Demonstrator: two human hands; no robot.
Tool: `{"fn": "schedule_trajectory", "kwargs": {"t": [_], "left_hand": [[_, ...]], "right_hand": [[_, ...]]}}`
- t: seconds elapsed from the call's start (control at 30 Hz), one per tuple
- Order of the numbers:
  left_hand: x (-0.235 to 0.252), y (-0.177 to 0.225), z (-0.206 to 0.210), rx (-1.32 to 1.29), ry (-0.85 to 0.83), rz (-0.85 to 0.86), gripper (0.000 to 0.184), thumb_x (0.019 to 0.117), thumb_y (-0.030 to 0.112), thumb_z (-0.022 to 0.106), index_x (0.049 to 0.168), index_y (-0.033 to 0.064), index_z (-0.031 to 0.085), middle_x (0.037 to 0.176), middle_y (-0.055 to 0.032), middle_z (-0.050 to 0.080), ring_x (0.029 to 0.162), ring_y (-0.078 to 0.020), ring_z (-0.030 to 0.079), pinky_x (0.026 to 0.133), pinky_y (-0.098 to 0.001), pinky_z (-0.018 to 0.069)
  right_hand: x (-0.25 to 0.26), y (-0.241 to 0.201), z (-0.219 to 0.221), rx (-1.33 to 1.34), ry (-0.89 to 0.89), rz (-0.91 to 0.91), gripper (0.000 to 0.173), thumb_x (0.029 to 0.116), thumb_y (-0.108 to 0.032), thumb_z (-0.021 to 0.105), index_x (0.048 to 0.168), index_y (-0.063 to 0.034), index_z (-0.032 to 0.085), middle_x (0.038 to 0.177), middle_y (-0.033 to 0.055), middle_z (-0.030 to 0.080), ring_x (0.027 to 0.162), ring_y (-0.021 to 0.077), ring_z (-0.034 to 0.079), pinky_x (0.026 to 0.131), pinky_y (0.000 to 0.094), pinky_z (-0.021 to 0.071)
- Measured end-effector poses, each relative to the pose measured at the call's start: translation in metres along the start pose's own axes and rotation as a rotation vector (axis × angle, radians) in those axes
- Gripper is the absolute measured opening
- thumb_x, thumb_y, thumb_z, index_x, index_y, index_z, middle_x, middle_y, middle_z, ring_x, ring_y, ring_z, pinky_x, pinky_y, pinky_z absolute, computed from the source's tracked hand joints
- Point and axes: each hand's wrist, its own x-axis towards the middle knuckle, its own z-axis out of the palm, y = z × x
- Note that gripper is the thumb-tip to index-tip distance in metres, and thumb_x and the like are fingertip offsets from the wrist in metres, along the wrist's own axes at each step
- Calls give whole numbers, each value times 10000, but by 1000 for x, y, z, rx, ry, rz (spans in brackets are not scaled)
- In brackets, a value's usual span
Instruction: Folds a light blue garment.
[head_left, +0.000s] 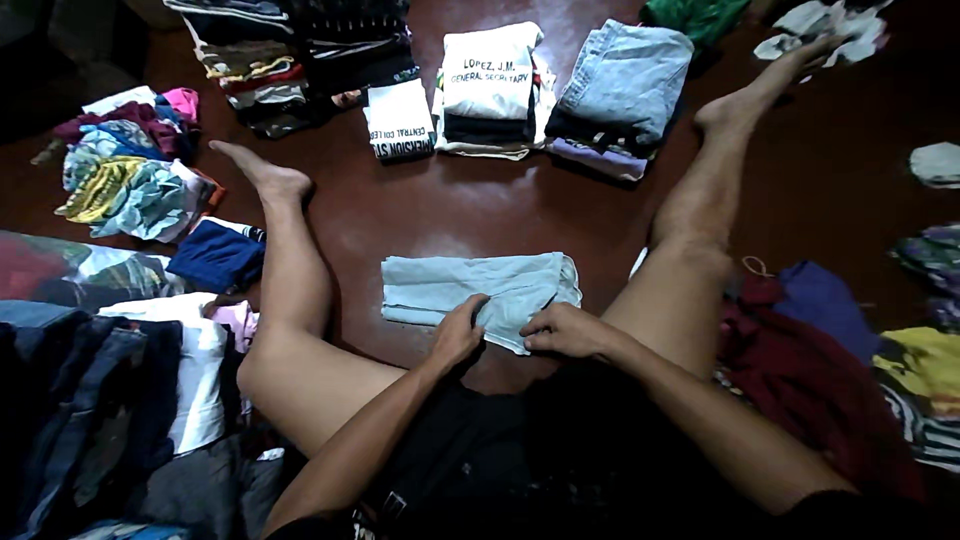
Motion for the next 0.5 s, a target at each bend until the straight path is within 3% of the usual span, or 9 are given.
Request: {"fn": "schedule_trajectory", "kwargs": {"t": [0.1, 0.13, 0.23, 0.3, 0.4, 0.5], "left_hand": [[1, -2, -11, -111, -46, 55, 582, 934, 130, 689, 1481, 247, 527, 1312, -130, 658, 1158, -277, 660, 1023, -494, 532], [0, -3, -14, -124, -54, 72, 536, 936, 120, 688, 1446, 230, 566, 1287, -127, 656, 1103, -252, 666, 984, -460, 548], [-2, -4, -17, -88, -38, 127, 399, 933, 112, 672, 1328, 169, 663, 1200, -111, 651, 976, -198, 647, 894, -379, 551], [-2, -4, -15, -8, 13, 164, 341, 945, 151, 658, 1286, 151, 679, 1186, -100, 658, 991, -199, 659, 910, -393, 561], [-3, 1, -13, 248, 96, 233, 284, 999, 252, 575, 1252, 165, 668, 1171, -101, 665, 1013, -255, 685, 859, -475, 586], [-5, 1, -8, 498, 79, 294, 276, 1038, 220, 509, 1259, 146, 657, 1148, -173, 668, 1018, -365, 687, 799, -541, 581]], "right_hand": [[-2, -3, 13, -65, 163, 100, 245, 938, -332, 709, 1040, -117, 773, 932, 101, 742, 871, 274, 700, 823, 543, 550], [-1, -3, 18, -90, 209, 139, 231, 914, -299, 728, 1021, -96, 750, 926, 122, 726, 873, 307, 694, 801, 561, 549], [-1, -8, 32, -177, 293, 170, 235, 899, -174, 696, 1104, -61, 670, 1020, 175, 692, 955, 383, 682, 771, 600, 539], [1, -10, 39, -279, 358, 138, 303, 903, -130, 633, 1205, -113, 637, 1061, 157, 694, 920, 379, 701, 703, 587, 553], [6, -5, 45, -414, 457, 46, 208, 900, -77, 615, 1101, -75, 668, 984, 178, 678, 868, 386, 693, 680, 564, 551], [11, -3, 50, -483, 272, 91, 185, 914, -39, 605, 1084, -41, 680, 1051, 222, 661, 980, 424, 668, 765, 585, 549]]}}
